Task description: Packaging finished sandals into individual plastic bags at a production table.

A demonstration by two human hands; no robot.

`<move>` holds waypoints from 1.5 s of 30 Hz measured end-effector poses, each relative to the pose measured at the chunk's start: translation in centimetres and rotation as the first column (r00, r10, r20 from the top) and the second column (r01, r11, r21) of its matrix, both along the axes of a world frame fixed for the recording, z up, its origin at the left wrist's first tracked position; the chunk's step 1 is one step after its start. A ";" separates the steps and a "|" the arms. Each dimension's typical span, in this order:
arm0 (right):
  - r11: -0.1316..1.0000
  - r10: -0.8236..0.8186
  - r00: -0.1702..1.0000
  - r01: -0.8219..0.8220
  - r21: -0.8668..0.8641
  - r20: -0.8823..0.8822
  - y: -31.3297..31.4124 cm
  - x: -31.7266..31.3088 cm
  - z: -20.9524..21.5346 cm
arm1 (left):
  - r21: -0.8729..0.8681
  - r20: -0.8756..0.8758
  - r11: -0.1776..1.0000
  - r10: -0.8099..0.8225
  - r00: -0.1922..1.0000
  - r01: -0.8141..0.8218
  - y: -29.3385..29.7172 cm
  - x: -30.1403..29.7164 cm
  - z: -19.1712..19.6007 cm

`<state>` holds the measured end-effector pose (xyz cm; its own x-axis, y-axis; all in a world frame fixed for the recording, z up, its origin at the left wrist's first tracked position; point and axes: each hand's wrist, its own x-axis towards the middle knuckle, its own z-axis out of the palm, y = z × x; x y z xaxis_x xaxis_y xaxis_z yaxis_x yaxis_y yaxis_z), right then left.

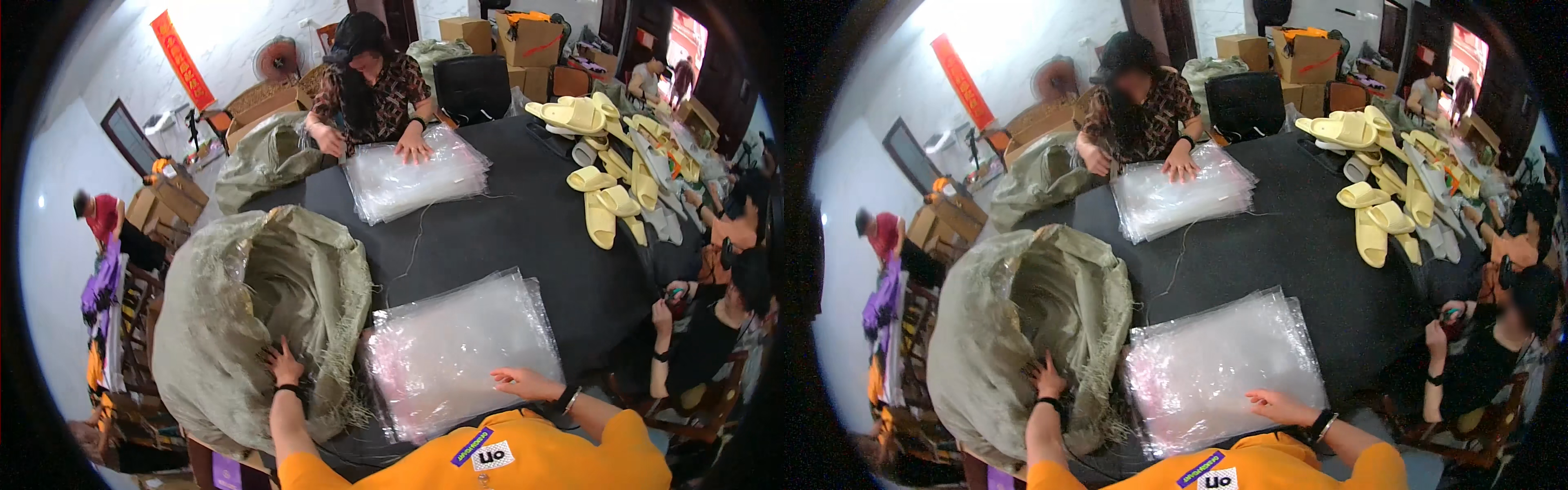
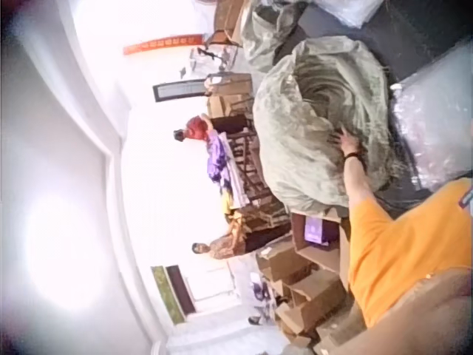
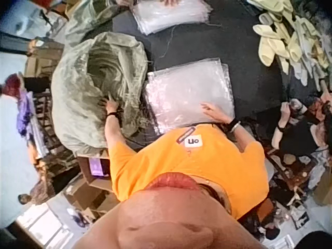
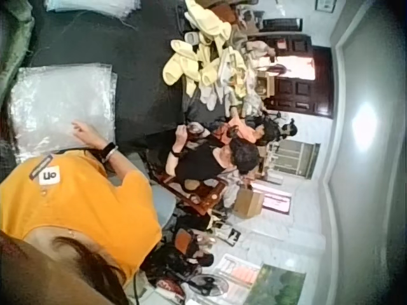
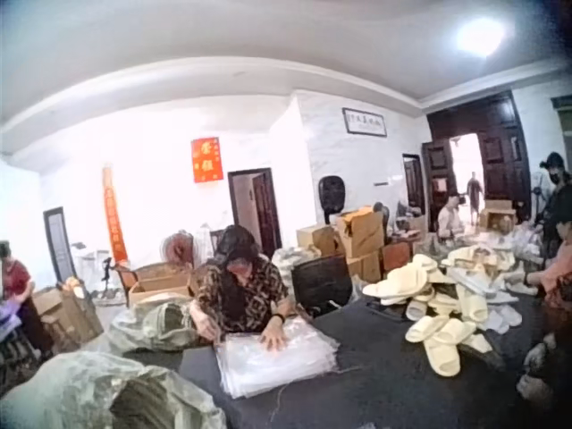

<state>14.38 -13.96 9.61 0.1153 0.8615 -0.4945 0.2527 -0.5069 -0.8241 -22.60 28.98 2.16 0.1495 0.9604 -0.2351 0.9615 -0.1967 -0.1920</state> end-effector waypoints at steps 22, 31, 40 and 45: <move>0.897 0.441 0.776 -0.381 -0.223 0.450 4.2 -2.4 -4.3 | 0.663 0.277 0.731 -0.439 0.855 0.161 0.3 -0.3 13.1; 0.858 0.509 0.657 -0.439 -0.267 0.556 8.8 -1.4 -3.4 | -0.024 0.724 0.974 -0.139 -0.676 -0.227 -12.9 5.3 25.5; 0.936 0.351 0.803 -0.321 -0.148 0.481 10.7 2.1 -7.6 | -0.390 0.398 0.843 0.517 -0.758 0.371 -19.0 13.6 18.3; 0.993 0.114 0.970 -0.116 -0.002 0.217 9.2 3.5 -7.6 | -0.388 0.597 0.780 0.619 -0.511 0.491 -17.0 17.1 6.8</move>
